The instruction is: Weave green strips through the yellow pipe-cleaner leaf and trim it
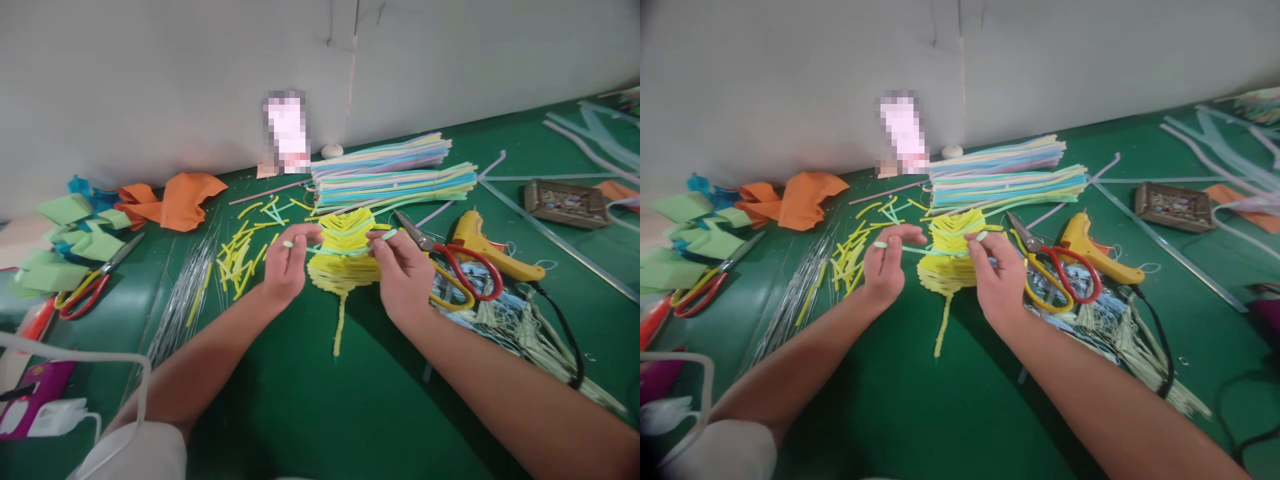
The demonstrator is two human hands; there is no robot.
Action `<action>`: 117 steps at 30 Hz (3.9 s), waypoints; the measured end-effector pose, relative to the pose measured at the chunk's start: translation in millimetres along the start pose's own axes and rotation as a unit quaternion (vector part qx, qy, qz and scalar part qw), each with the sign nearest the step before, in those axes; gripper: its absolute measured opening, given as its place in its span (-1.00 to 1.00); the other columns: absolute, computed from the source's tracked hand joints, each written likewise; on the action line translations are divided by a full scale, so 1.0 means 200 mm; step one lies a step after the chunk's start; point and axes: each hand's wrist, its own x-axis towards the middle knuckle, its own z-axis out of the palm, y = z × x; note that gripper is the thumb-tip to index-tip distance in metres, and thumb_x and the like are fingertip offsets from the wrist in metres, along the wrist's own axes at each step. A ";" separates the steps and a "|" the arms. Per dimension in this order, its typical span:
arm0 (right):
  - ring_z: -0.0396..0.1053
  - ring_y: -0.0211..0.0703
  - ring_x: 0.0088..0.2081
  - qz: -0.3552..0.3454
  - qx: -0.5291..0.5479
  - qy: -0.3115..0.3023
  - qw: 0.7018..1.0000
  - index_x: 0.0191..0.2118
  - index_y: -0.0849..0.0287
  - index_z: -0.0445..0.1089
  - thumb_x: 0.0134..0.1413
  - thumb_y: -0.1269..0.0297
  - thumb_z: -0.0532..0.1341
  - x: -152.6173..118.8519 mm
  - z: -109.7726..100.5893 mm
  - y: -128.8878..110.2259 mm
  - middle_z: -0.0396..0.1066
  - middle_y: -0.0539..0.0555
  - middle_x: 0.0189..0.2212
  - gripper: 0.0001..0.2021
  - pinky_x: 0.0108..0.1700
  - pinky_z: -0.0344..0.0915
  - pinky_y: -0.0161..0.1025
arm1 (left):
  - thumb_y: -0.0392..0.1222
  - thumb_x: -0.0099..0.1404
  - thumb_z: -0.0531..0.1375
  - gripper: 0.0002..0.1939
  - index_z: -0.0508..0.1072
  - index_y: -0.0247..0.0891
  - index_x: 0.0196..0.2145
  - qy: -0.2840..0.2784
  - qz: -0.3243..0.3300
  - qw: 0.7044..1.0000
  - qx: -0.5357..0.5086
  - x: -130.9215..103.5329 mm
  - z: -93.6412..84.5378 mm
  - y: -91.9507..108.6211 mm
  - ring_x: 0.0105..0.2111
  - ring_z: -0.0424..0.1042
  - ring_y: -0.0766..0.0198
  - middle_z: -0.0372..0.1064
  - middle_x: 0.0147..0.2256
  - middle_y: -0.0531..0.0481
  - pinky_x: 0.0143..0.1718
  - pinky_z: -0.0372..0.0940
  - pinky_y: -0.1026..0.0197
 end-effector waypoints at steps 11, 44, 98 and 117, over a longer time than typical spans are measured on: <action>0.41 -0.23 -0.45 -0.138 -0.076 -0.144 0.977 -0.25 0.07 0.47 0.18 0.26 0.16 -0.05 0.02 -0.05 0.49 0.01 -0.46 -0.86 -0.38 0.31 -0.24 | 0.33 0.27 0.04 -0.43 0.47 -0.17 -0.07 -0.038 -0.063 0.992 -0.103 -0.09 0.09 0.05 -0.55 0.14 0.30 0.15 -0.56 0.07 -0.32 0.23 0.14; 0.35 -0.28 -0.47 -0.219 -0.098 -0.167 0.956 -0.31 0.15 0.45 0.19 0.41 0.12 -0.04 0.02 -0.04 0.40 0.01 -0.52 -0.85 -0.42 0.25 -0.33 | -0.24 0.29 0.21 -0.94 0.45 -0.27 -0.28 -0.024 0.216 0.962 0.163 -0.05 0.09 0.09 -0.49 0.39 0.38 0.44 -0.49 0.05 -0.40 0.31 0.31; 0.21 -0.26 -0.53 0.077 -0.212 -0.335 0.915 -0.32 0.13 0.38 0.00 0.23 0.12 -0.01 0.06 -0.01 0.34 -0.05 -0.56 -0.84 -0.45 0.06 -0.30 | -0.22 0.22 0.20 -0.90 0.46 -0.28 -0.31 -0.057 -0.050 0.995 0.068 -0.06 0.07 -0.01 -0.49 0.41 0.38 0.46 -0.39 0.00 -0.42 0.34 0.32; 0.33 -0.24 -0.42 0.175 -0.020 -0.282 0.943 -0.25 0.15 0.39 0.02 0.19 0.20 0.01 0.04 0.03 0.43 0.00 -0.43 -0.81 -0.33 0.25 -0.24 | -0.02 0.13 0.34 -0.74 0.47 -0.28 -0.38 -0.074 -0.163 0.983 -0.039 -0.05 0.07 -0.09 -0.51 0.49 0.28 0.47 -0.52 0.03 -0.37 0.42 0.22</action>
